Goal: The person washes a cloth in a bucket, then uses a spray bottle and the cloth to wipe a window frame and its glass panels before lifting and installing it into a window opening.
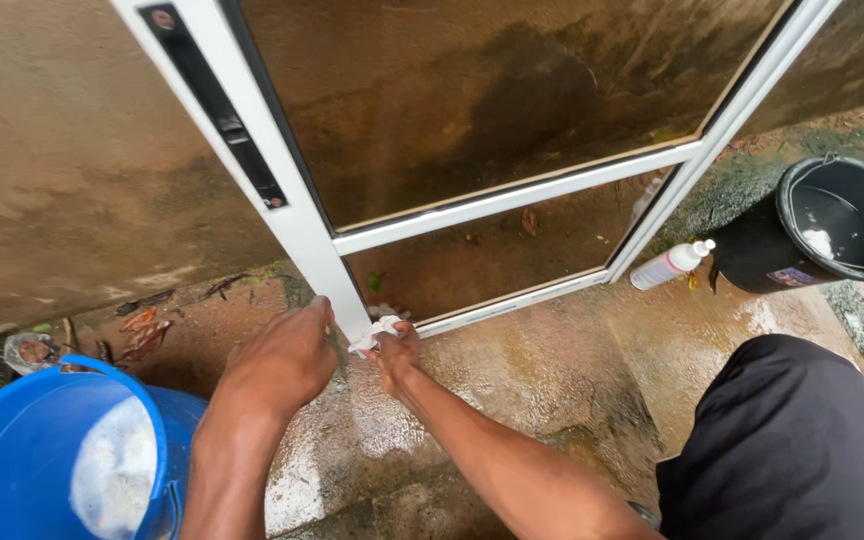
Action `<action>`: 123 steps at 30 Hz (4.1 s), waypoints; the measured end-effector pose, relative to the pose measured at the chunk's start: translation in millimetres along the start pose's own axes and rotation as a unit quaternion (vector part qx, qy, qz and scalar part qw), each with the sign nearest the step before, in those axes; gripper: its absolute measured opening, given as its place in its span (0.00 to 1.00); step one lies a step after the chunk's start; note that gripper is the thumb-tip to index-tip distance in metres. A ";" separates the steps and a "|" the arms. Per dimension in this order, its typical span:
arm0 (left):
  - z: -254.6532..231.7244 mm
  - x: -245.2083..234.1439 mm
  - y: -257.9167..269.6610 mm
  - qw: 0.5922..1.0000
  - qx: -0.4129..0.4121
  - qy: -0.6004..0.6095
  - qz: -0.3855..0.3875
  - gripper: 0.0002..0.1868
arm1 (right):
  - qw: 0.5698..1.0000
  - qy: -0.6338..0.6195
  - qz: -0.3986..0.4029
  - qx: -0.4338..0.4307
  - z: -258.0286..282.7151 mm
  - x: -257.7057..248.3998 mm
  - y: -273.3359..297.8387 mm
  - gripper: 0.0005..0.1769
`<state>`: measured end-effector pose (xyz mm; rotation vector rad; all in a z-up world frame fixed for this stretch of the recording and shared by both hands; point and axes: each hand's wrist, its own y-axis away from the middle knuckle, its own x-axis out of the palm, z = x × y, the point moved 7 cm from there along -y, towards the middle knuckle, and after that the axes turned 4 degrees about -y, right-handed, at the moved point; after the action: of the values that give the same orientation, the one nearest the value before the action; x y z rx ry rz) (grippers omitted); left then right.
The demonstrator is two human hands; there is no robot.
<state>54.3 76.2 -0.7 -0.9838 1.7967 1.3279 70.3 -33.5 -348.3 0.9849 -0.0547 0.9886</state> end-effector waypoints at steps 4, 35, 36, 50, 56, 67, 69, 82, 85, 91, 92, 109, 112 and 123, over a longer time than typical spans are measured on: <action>4.7 -1.9 2.8 1.000 -0.011 -0.002 0.012 0.21 | 0.998 -0.013 0.056 -0.031 61.1 42.0 59.0 0.14; -87.8 37.9 -30.5 0.995 0.063 0.008 0.076 0.20 | 0.944 -0.053 0.077 -0.318 456.9 -165.4 67.2 0.22; -99.4 39.0 -28.1 0.993 0.071 0.048 0.085 0.24 | 0.951 -0.038 0.103 -0.291 450.5 -149.4 82.3 0.22; -186.7 11.9 -8.3 0.877 0.129 0.463 -0.021 0.29 | 0.919 0.133 0.351 -0.125 359.7 -19.4 209.0 0.12; -153.9 -8.6 -13.9 0.849 0.060 0.520 -0.070 0.19 | 0.923 0.105 0.291 -0.227 385.8 -33.0 198.3 0.03; -123.1 -23.1 -14.0 0.748 0.097 0.655 -0.043 0.10 | 0.904 0.061 0.359 -0.226 409.0 -17.2 232.3 0.05; -116.0 -25.9 -12.9 0.786 0.102 0.603 -0.090 0.09 | 0.914 0.106 0.310 -0.241 412.0 -15.2 236.8 0.06; -134.4 -41.6 26.4 0.913 0.022 0.372 -0.165 0.13 | 0.841 0.282 0.070 -0.457 411.8 -5.4 281.5 0.07; -164.9 -11.6 28.0 0.892 0.080 0.436 -0.090 0.20 | 0.841 0.304 0.139 -0.425 375.7 12.4 298.5 0.14; -146.6 16.2 6.3 0.768 0.021 0.636 -0.072 0.22 | 0.828 0.371 0.275 -0.319 340.4 22.3 311.6 0.31; -141.4 14.9 4.4 0.751 0.026 0.657 -0.065 0.22 | 0.822 0.383 0.235 -0.349 350.8 18.9 308.0 0.27; -100.1 -5.0 -20.8 0.748 0.037 0.661 -0.038 0.21 | 0.812 0.399 0.235 -0.356 379.8 8.2 250.6 0.19; -89.2 -19.3 -17.2 0.773 0.032 0.626 -0.097 0.18 | 0.909 0.236 0.100 -0.327 413.5 -18.3 232.0 0.23; -67.4 -35.2 -6.7 0.775 -0.007 0.611 -0.162 0.12 | 0.543 0.388 -0.180 -0.723 475.7 -54.5 207.7 0.19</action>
<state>71.1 15.9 43.0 -2.3798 2.2474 0.3759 66.9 -375.4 46.1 -1.0149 0.0770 0.5657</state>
